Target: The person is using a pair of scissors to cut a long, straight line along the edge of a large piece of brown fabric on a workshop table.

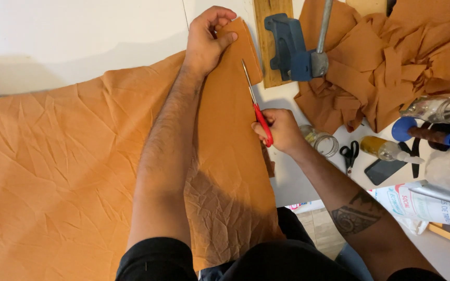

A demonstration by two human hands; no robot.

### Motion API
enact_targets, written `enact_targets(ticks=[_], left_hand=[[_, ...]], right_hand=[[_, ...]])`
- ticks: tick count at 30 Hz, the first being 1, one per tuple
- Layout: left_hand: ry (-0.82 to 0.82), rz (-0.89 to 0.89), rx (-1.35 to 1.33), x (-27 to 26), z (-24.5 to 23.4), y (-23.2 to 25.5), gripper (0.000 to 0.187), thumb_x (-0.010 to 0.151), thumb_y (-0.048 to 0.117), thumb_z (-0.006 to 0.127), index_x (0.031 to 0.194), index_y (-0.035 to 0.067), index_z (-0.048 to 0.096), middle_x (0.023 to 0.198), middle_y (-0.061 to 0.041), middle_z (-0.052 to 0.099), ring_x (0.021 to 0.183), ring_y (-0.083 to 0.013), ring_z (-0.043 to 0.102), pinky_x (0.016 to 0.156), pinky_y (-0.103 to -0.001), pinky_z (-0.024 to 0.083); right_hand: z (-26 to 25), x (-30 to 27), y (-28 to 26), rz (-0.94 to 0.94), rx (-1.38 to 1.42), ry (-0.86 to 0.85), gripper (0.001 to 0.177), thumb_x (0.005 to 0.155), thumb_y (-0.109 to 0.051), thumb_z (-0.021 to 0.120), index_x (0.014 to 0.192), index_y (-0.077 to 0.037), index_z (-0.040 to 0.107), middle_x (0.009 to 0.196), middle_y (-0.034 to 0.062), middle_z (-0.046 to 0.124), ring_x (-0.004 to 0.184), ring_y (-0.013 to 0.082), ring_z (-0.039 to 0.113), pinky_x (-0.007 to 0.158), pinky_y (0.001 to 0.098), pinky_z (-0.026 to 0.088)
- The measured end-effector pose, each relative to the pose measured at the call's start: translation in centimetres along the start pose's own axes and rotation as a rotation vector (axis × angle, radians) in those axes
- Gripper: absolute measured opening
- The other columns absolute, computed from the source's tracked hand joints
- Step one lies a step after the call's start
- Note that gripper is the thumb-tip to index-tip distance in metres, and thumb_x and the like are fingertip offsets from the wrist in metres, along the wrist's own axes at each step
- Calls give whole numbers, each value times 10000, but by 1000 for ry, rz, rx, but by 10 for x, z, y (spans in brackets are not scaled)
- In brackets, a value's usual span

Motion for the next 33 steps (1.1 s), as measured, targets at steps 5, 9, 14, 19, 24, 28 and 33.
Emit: enact_targets(ticks=[5, 9, 14, 19, 24, 28, 33], left_hand=[[-4, -26, 8, -1, -1, 0, 363, 781, -84, 770, 1075, 122, 720, 965, 26, 637, 913, -91, 561, 840, -224, 471], [-10, -34, 8, -1, 0, 2, 356, 794, -81, 766, 1084, 119, 713, 982, 25, 652, 924, -92, 569, 858, -225, 485], [-7, -38, -5, -3, 0, 2, 325, 828, -61, 743, 1092, 127, 717, 987, 35, 658, 951, -78, 585, 868, -221, 482], [-1, -45, -24, -4, -1, 2, 288, 886, -45, 689, 1124, 115, 717, 926, 41, 634, 776, -74, 551, 718, -227, 479], [2, -67, -17, -4, -2, 3, 300, 883, -47, 690, 1130, 119, 720, 927, 48, 631, 820, -74, 569, 770, -228, 484], [1, -32, -3, -4, -2, 2, 306, 881, -35, 704, 1141, 126, 719, 945, 41, 647, 850, -84, 592, 794, -241, 488], [7, -47, -5, -3, 0, 2, 304, 881, -70, 705, 1121, 117, 719, 901, 51, 619, 810, -84, 555, 771, -238, 486]], right_hand=[[-1, -6, 2, -39, -32, 18, 325, 867, -21, 659, 594, -48, 487, 465, 38, 413, 390, 123, 419, 362, 261, 324], [-1, -5, 13, -10, -33, 14, 159, 790, 30, 569, 645, -31, 543, 565, 32, 516, 494, 103, 433, 404, 252, 334], [-4, -5, -1, -54, -53, 17, 268, 813, -2, 626, 581, -37, 495, 445, 48, 471, 398, 113, 423, 384, 251, 316], [-3, 14, -13, -35, -69, -7, 296, 852, -59, 671, 604, -46, 510, 503, 36, 480, 480, 124, 475, 449, 267, 355], [-1, 20, -23, -62, -77, 0, 358, 845, -21, 639, 560, -79, 428, 478, 14, 426, 436, 110, 437, 414, 253, 320], [-5, 20, -15, -146, -168, 36, 293, 875, -92, 668, 608, -47, 557, 511, 38, 571, 455, 105, 457, 434, 261, 356], [-6, 22, -2, -158, -125, 55, 330, 832, -6, 613, 579, -79, 415, 528, -24, 393, 519, 81, 340, 444, 254, 247]])
Point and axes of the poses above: each hand's wrist, its own x-axis towards the middle knuckle, its own z-axis out of the palm, y = z × x, the point moved 9 cm from there along x, towards the middle knuckle
